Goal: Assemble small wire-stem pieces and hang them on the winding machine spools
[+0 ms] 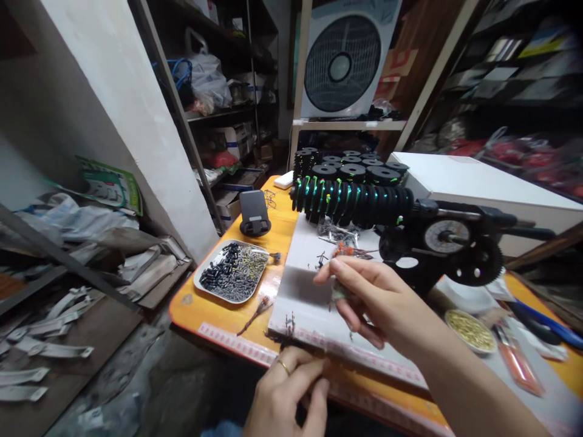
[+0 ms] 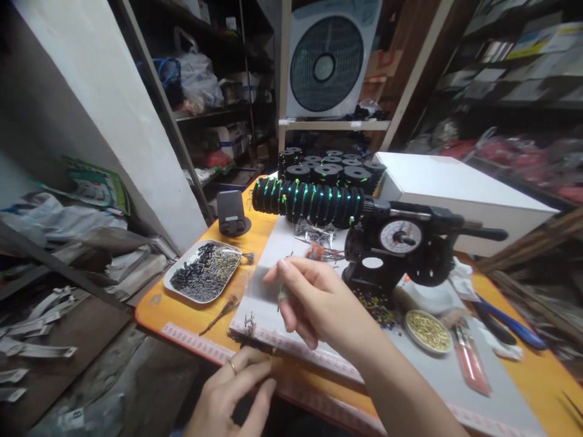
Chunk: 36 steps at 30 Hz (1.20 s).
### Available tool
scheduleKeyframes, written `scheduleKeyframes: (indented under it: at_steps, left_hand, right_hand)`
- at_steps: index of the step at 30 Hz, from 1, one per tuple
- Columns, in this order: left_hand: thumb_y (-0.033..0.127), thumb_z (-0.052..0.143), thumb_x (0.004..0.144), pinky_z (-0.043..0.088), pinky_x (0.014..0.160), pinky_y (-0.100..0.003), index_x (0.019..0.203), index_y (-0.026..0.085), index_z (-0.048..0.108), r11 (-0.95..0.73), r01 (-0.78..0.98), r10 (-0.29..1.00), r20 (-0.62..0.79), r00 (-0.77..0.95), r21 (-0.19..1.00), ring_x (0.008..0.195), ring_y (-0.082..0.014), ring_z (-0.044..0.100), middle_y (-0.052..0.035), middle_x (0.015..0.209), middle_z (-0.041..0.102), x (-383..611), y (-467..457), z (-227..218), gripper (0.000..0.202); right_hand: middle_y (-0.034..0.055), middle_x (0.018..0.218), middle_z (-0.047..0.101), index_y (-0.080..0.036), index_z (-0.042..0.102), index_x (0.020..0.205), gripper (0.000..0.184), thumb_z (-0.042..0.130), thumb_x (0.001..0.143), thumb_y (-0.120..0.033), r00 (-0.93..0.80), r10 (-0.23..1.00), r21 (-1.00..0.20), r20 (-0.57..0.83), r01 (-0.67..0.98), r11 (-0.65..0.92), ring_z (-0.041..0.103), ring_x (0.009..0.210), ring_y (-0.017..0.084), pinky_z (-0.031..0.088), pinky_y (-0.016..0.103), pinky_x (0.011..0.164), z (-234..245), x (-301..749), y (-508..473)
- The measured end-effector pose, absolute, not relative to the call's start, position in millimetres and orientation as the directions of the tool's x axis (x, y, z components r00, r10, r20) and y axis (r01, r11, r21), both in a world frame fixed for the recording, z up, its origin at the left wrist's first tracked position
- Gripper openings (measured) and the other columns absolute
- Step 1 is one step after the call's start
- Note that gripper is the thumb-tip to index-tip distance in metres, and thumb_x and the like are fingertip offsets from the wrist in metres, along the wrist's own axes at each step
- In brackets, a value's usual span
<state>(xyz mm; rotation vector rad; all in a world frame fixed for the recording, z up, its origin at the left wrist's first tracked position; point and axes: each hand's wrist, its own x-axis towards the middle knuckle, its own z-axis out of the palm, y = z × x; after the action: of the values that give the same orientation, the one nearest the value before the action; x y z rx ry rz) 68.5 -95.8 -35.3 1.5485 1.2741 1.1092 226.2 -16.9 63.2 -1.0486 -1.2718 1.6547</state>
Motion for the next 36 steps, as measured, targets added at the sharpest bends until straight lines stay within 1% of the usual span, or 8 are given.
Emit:
scheduleKeyframes:
  at_steps: [3,8,11,14,17,21,26,36]
  left_hand:
    - [0.029,0.065,0.084,0.044,0.076,-0.033,0.103,0.021,0.075,-0.179,0.346,0.983,0.183,0.021,0.921,0.084,-0.0263,0.064,-0.0127,0.094,0.072,72,-86,-28,0.023]
    - [0.035,0.062,0.089,0.040,0.069,-0.030,0.120,0.023,0.061,-0.219,0.336,0.976,0.211,0.062,0.916,0.066,-0.0181,0.057,-0.0050,0.088,0.064,77,-59,1,0.033]
    - [0.035,0.053,0.094,0.040,0.067,-0.027,0.101,0.021,0.062,-0.267,0.297,0.962,0.236,0.135,0.917,0.069,-0.0153,0.054,-0.0034,0.089,0.060,83,-45,14,0.019]
    - [0.031,0.051,0.095,0.038,0.066,-0.027,0.077,0.019,0.057,-0.269,0.141,0.955,0.245,0.169,0.953,0.070,-0.0150,0.050,-0.0026,0.083,0.056,88,-41,18,0.023]
    - [0.031,0.054,0.094,0.039,0.074,-0.028,0.075,0.017,0.057,-0.142,-0.156,0.954,0.177,0.241,0.977,0.078,-0.0165,0.051,-0.0034,0.081,0.057,87,-43,17,0.023]
    - [0.030,0.063,0.088,0.038,0.078,-0.028,0.076,0.015,0.061,0.123,-0.475,0.940,0.051,0.336,0.871,0.078,-0.0154,0.050,-0.0024,0.076,0.056,81,-49,13,0.019]
    - [0.033,0.071,0.082,0.043,0.074,-0.027,0.067,0.013,0.062,0.229,-0.557,0.915,0.018,0.402,0.798,0.074,-0.0150,0.057,-0.0058,0.074,0.065,76,-62,4,0.026]
    - [0.035,0.070,0.085,0.055,0.060,-0.021,0.081,0.010,0.072,0.562,-0.637,0.788,-0.109,0.605,0.527,0.064,-0.0173,0.076,-0.0079,0.072,0.079,75,-81,-18,0.026]
  right_hand:
    - [-0.0066,0.040,0.051,-0.016,0.067,0.095,0.040,0.052,0.092,-0.053,-0.338,0.929,-0.986,-0.149,0.126,-0.112,0.034,0.024,0.002,0.021,0.009,0.028,66,234,-17]
    - [-0.0067,0.041,0.051,-0.014,0.069,0.101,0.042,0.053,0.092,-0.052,-0.362,0.922,-0.987,-0.139,0.131,-0.098,0.034,0.025,0.002,0.025,0.010,0.027,69,239,-16]
    - [-0.0062,0.040,0.052,-0.013,0.070,0.097,0.038,0.056,0.092,-0.048,-0.390,0.911,-0.990,-0.132,0.007,-0.141,0.035,0.024,0.001,0.024,0.008,0.026,70,238,-16]
    - [0.0013,0.049,0.063,-0.011,0.067,0.082,0.031,0.063,0.089,-0.042,-0.426,0.892,-0.928,-0.150,-0.250,-0.275,0.043,0.025,0.003,0.026,0.007,0.026,68,235,-17]
    - [0.0026,0.051,0.066,-0.016,0.051,0.062,0.037,0.063,0.085,-0.042,-0.415,0.892,-0.832,-0.181,-0.418,-0.363,0.047,0.025,0.005,0.029,0.009,0.023,62,227,-17]
    - [-0.0035,0.042,0.056,-0.019,0.040,0.058,0.039,0.055,0.087,-0.040,-0.393,0.889,-0.753,-0.237,-0.503,-0.423,0.041,0.021,0.004,0.025,0.008,0.021,58,215,-18]
    - [-0.0034,0.043,0.056,-0.019,0.040,0.059,0.038,0.053,0.089,-0.039,-0.375,0.892,-0.721,-0.251,-0.543,-0.431,0.041,0.020,0.005,0.026,0.009,0.020,61,212,-18]
    - [-0.0022,0.044,0.057,-0.018,0.044,0.059,0.040,0.049,0.094,-0.037,-0.374,0.891,-0.726,-0.258,-0.533,-0.435,0.044,0.021,0.006,0.026,0.009,0.020,58,216,-17]
